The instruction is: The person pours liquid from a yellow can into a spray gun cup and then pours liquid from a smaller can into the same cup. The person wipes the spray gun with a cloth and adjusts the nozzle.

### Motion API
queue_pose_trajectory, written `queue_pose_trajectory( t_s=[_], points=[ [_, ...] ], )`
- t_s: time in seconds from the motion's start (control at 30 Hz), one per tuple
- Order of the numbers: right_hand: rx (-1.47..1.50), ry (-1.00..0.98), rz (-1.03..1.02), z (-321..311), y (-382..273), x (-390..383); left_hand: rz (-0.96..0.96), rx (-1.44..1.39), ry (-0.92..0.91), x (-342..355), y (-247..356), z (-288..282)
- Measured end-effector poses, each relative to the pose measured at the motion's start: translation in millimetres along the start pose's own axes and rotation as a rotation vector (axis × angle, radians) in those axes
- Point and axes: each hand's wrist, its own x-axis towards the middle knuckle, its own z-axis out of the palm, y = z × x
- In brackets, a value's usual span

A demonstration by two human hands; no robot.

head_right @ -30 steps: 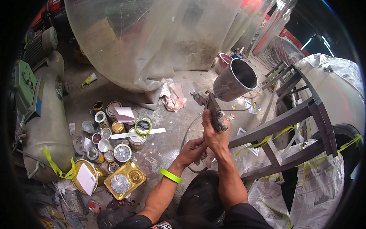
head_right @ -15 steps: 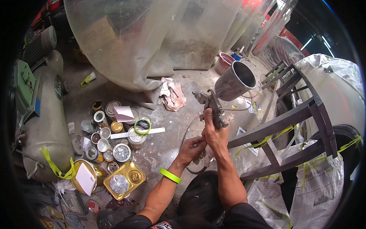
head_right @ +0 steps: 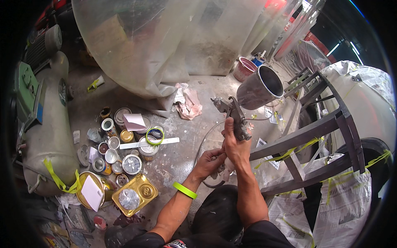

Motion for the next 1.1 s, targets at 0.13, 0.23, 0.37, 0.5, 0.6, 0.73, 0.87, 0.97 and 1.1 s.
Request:
queue_pose_trajectory(
  t_s=[0.13, 0.23, 0.37, 0.5, 0.6, 0.73, 0.87, 0.97, 1.1],
  points=[
    [0.042, -0.013, 0.035, 1.1, -6.4, -2.8, -0.006, 0.045, -0.019, 1.0, -2.4, -3.7],
    [0.057, -0.029, 0.045, -0.9, -6.8, -3.8, 0.004, 0.067, -0.022, 0.4, -2.4, -2.3],
    [0.029, -0.04, 0.026, -1.5, -10.6, -6.0, -0.007, 0.047, -0.035, -1.7, 1.9, 0.6],
    [0.064, -0.046, 0.003, -2.3, -7.8, -3.4, -0.001, 0.059, -0.049, -2.0, 1.6, -0.7],
    [-0.004, -0.049, 0.046, -1.1, -14.8, -7.6, -0.007, 0.058, -0.055, -2.7, 1.6, -2.8],
    [-0.005, -0.042, 0.02, -1.7, -9.3, -5.9, -0.019, 0.055, -0.054, -3.0, 2.3, -1.1],
    [0.017, -0.055, 0.009, -2.5, -2.6, -3.8, 0.02, 0.144, 0.006, -0.3, -4.4, -0.9],
    [0.023, -0.041, -0.022, -3.7, 6.2, 0.3, -0.011, 0.126, -0.005, -0.2, -1.8, -2.5],
    [0.092, -0.047, 0.018, -2.8, -6.1, -2.7, -0.048, 0.094, 0.025, 0.1, -2.7, -2.6]
  ],
)
